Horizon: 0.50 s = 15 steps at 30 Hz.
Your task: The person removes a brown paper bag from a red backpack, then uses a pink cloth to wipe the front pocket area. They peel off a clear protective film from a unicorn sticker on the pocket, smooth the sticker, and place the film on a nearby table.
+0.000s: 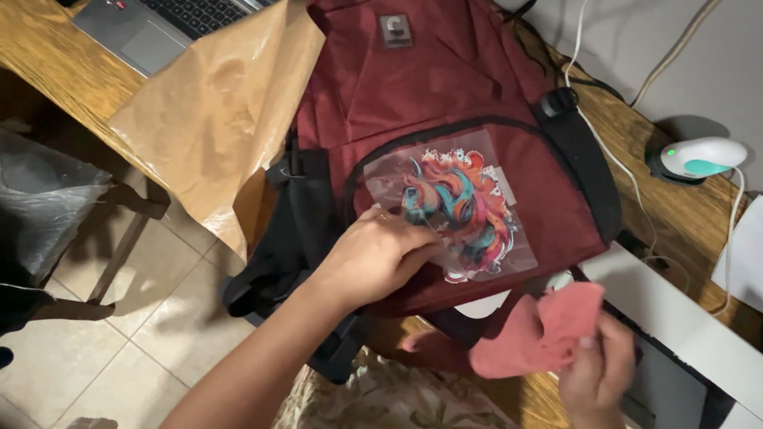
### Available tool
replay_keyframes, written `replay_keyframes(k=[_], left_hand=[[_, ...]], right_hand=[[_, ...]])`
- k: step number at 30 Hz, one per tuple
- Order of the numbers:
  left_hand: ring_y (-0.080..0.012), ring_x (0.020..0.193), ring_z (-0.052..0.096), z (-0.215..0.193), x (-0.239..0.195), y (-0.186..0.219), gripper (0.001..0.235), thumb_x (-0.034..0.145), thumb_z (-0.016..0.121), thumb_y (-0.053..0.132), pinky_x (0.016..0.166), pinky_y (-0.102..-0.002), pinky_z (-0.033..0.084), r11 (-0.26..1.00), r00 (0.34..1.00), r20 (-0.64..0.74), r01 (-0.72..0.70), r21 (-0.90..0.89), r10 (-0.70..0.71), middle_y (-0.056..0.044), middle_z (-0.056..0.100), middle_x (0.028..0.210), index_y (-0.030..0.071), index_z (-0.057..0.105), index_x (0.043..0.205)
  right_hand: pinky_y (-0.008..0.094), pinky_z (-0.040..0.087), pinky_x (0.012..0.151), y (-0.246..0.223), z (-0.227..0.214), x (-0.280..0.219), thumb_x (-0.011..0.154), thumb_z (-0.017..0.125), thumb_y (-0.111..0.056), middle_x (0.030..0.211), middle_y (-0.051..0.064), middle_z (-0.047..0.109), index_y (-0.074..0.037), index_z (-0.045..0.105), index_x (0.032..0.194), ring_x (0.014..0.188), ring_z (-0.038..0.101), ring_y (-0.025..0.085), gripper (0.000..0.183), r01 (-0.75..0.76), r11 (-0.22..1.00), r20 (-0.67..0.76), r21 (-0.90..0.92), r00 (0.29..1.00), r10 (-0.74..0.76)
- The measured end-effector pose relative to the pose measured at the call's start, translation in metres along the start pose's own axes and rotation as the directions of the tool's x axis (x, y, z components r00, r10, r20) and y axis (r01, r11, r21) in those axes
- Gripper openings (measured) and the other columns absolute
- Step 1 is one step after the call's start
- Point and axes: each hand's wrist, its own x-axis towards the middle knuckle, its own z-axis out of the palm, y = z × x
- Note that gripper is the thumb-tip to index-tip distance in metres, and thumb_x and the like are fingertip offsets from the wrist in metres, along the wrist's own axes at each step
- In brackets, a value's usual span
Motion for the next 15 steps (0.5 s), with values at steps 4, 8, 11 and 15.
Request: replay_keyframes(k=[4,8,11,15], left_hand=[[-0.0293,0.085,0.073,-0.003,0.002,0.002,0.017,0.101,0.06,0.025,0.083,-0.041,0.045,0.999,1.0,-0.005,0.006,-0.041,-0.006,-0.005,0.079,0.093,0.016,0.075,0.1],[-0.0281,0.087,0.073,-0.002,0.001,0.001,0.015,0.101,0.059,0.024,0.086,-0.041,0.044,0.998,0.999,0.021,0.04,-0.049,-0.039,-0.003,0.079,0.094,0.018,0.072,0.102],[-0.0282,0.086,0.072,-0.001,0.0,0.0,0.015,0.1,0.061,0.024,0.088,-0.041,0.045,0.998,0.999,0.0,0.043,-0.043,-0.043,-0.004,0.079,0.094,0.017,0.073,0.102],[-0.0294,0.088,0.071,-0.001,0.001,0.0,0.017,0.101,0.059,0.025,0.09,-0.041,0.045,0.996,0.998,0.013,0.069,-0.055,-0.069,-0.003,0.079,0.096,0.018,0.074,0.105]], right_hand=[[0.033,0.057,0.084,-0.042,0.009,0.024,0.098,0.057,-0.017,0.117,0.022,0.068,0.004,0.061,0.119,0.101,0.07,0.03,0.031,0.081,0.995,0.278,0.055,0.956,-0.093],[0.042,0.055,0.102,-0.062,0.019,0.041,0.095,0.067,-0.017,0.124,0.017,0.066,-0.001,0.067,0.127,0.113,0.067,0.033,0.036,0.297,0.955,0.395,-0.014,0.879,-0.268],[0.047,0.051,0.111,-0.093,0.028,0.058,0.1,0.06,-0.017,0.127,0.016,0.068,0.0,0.071,0.121,0.114,0.067,0.031,0.03,0.425,0.905,0.391,0.008,0.832,-0.394],[0.038,0.054,0.106,-0.097,0.028,0.056,0.1,0.057,-0.013,0.131,0.016,0.069,0.001,0.069,0.125,0.117,0.07,0.027,0.031,0.349,0.936,0.482,0.044,0.813,-0.326]])
